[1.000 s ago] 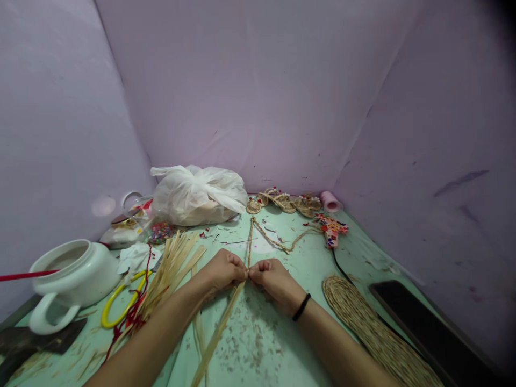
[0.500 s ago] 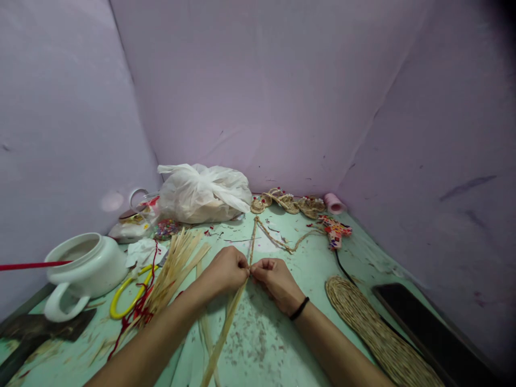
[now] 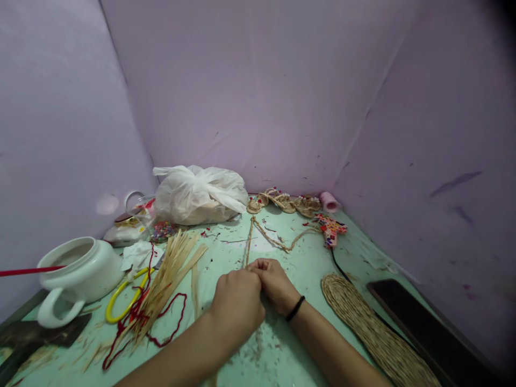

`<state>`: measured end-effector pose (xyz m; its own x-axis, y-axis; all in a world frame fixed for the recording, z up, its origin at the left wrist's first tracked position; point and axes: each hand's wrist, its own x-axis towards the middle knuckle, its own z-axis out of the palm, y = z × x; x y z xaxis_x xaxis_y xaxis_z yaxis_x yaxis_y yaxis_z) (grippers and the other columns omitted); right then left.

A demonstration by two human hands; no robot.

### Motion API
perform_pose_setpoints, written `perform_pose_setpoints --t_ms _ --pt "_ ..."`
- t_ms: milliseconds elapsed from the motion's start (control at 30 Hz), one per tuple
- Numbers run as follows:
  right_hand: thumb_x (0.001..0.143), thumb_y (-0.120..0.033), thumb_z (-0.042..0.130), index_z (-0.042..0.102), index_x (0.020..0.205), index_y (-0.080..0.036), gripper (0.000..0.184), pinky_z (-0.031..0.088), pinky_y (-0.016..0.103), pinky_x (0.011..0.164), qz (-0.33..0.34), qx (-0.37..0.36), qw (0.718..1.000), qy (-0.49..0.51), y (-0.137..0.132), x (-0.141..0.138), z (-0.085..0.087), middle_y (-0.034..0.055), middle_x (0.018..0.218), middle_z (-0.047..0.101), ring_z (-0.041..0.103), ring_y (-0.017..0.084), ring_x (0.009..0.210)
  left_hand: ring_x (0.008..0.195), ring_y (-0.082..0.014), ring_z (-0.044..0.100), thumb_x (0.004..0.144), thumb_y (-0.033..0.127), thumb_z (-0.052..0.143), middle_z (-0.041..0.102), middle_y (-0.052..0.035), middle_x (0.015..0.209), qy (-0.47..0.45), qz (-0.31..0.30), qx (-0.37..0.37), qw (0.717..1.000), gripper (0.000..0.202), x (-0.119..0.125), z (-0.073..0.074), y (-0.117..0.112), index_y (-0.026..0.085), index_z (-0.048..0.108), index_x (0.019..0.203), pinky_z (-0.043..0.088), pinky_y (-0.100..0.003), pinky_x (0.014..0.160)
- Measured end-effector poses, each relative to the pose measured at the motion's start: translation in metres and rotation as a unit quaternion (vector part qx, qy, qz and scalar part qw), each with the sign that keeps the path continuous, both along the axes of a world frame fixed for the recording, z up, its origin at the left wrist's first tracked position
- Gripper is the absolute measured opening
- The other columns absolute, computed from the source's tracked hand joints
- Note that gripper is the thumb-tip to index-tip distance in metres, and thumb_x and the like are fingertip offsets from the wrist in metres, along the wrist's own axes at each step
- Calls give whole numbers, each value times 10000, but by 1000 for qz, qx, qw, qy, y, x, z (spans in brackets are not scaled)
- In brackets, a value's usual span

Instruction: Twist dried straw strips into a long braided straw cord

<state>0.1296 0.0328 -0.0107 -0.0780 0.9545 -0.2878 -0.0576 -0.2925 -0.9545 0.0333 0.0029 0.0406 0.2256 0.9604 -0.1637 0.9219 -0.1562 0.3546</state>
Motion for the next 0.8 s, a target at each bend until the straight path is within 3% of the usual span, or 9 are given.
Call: perform_pose_setpoints --t_ms 100,167,267,333,367,433,600,800 --pt "547 -161 511 502 485 -135 69 153 194 372 24 -3 1000 -3 1 3 0 -67 357 369 255 30 340 582 -185 556 697 240 441 589 -104 607 -76 37 14 996 222 -13 5 18 119 601 601 370 -270 530" --pt "570 -194 512 493 484 -138 106 124 201 363 43 -1 999 1 1 5 0 -75 346 338 221 26 321 439 -110 492 705 217 429 588 -65 617 -195 110 -56 973 204 -22 5 31 114 604 678 332 -225 429" --pt "595 -223 508 488 496 -138 133 141 201 366 70 15 997 15 2 6 0 -53 378 404 257 30 332 341 -61 413 689 186 464 561 -31 556 -356 149 -260 885 162 -28 -3 43 86 591 693 286 -184 340" --pt "604 -220 506 505 536 -134 111 187 195 381 78 29 996 9 3 7 -2 -25 437 482 318 40 362 348 -57 430 663 165 502 542 -28 509 -418 153 -335 830 129 -26 -12 46 67 574 621 314 -167 335" --pt "606 -213 505 513 556 -132 96 212 192 393 78 36 996 -4 4 7 -4 -17 461 504 341 46 378 351 -58 439 646 153 516 534 -26 486 -433 162 -346 816 116 -26 -16 46 66 562 585 330 -163 336" --pt "606 -193 505 513 578 -134 66 256 190 419 72 60 995 -46 6 8 -9 -15 483 514 374 56 410 329 -62 429 609 123 524 509 -14 436 -438 182 -339 813 97 -24 -24 46 77 533 524 328 -164 317" --pt "641 -187 485 541 587 -136 93 297 185 452 85 160 962 -206 10 14 -19 -1 525 534 422 77 487 243 -41 284 531 84 488 435 32 337 -435 185 -264 841 48 -23 -37 46 118 492 497 164 -157 250" --pt "646 -192 481 588 579 -123 144 287 171 417 214 126 917 -313 13 39 3 1 498 553 398 62 432 233 -36 218 514 120 516 415 47 326 -457 177 -241 838 22 -17 -40 42 129 506 531 100 -180 263"
